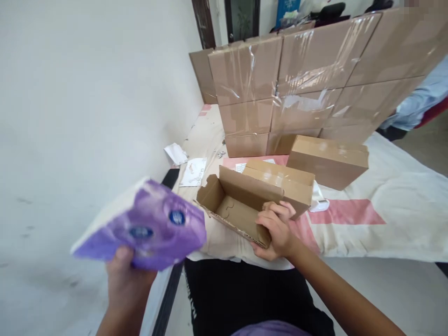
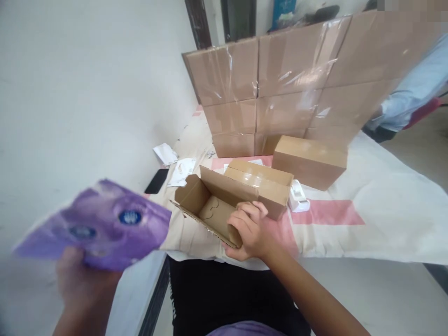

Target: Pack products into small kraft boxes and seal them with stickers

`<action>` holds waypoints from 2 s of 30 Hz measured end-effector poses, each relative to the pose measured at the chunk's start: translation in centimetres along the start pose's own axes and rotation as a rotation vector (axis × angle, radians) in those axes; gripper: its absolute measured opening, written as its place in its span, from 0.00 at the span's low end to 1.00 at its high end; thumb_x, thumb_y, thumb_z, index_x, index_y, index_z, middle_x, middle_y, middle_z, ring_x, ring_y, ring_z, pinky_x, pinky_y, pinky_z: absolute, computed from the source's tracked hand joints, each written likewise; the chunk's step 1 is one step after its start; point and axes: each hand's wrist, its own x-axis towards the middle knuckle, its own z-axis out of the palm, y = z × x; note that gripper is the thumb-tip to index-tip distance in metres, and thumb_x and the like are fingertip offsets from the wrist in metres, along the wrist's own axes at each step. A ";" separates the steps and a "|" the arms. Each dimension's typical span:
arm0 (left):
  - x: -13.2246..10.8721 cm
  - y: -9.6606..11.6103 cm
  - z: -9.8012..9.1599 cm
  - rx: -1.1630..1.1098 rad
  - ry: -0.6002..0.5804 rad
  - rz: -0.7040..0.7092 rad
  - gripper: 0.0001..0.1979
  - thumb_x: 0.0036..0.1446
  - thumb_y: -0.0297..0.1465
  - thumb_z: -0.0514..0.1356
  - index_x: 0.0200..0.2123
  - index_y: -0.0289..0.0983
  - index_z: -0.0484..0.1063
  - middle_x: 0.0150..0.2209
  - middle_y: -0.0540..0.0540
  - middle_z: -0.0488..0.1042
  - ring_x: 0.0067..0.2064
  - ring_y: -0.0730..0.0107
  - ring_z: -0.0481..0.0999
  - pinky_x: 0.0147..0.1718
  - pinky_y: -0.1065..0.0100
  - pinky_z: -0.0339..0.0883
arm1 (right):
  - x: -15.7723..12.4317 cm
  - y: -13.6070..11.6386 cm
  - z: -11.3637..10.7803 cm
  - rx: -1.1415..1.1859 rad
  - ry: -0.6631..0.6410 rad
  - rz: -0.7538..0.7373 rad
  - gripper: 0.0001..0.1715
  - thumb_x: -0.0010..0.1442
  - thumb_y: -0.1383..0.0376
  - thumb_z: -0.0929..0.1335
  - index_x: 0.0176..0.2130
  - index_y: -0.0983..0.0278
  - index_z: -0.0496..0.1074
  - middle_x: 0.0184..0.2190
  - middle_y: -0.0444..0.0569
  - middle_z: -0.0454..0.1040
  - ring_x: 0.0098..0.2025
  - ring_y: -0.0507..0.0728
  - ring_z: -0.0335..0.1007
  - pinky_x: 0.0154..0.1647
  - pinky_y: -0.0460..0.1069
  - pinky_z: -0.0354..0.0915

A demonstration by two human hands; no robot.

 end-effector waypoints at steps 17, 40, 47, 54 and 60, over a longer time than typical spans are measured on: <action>7.0 10.0 8.0 -0.791 -0.230 -0.460 0.20 0.50 0.36 0.65 0.48 0.41 0.72 0.53 0.43 0.79 0.55 0.53 0.79 0.47 0.59 0.79 | -2.3 -1.4 2.9 0.037 0.289 0.096 0.32 0.51 0.57 0.72 0.54 0.53 0.63 0.38 0.48 0.69 0.45 0.65 0.63 0.60 0.75 0.58; 7.1 7.0 10.2 -0.316 -0.493 -0.571 0.19 0.56 0.47 0.66 0.36 0.38 0.68 0.38 0.43 0.77 0.40 0.62 0.80 0.38 0.64 0.77 | -2.1 -1.8 3.2 -0.078 0.276 0.102 0.31 0.49 0.50 0.74 0.51 0.54 0.69 0.39 0.50 0.73 0.44 0.64 0.61 0.56 0.70 0.59; 7.3 6.2 10.6 -0.166 -0.503 -0.295 0.16 0.47 0.36 0.69 0.37 0.39 0.67 0.45 0.46 0.75 0.46 0.62 0.78 0.49 0.60 0.72 | -2.5 -0.3 2.7 0.009 0.443 -0.009 0.35 0.47 0.58 0.79 0.48 0.55 0.60 0.44 0.48 0.68 0.45 0.60 0.60 0.58 0.72 0.64; 7.4 7.4 11.0 0.389 -0.828 0.139 0.15 0.58 0.30 0.57 0.49 0.41 0.72 0.41 0.46 0.80 0.42 0.60 0.81 0.43 0.62 0.71 | -3.4 0.0 2.8 0.077 0.469 0.003 0.31 0.50 0.60 0.78 0.45 0.55 0.58 0.45 0.47 0.68 0.46 0.60 0.62 0.58 0.75 0.65; 8.4 8.3 12.0 0.578 -1.050 0.217 0.40 0.57 0.56 0.59 0.66 0.41 0.58 0.47 0.41 0.80 0.46 0.50 0.80 0.42 0.60 0.70 | -3.3 0.2 2.9 0.095 0.464 -0.004 0.30 0.52 0.58 0.76 0.46 0.54 0.58 0.45 0.48 0.66 0.45 0.60 0.62 0.57 0.75 0.66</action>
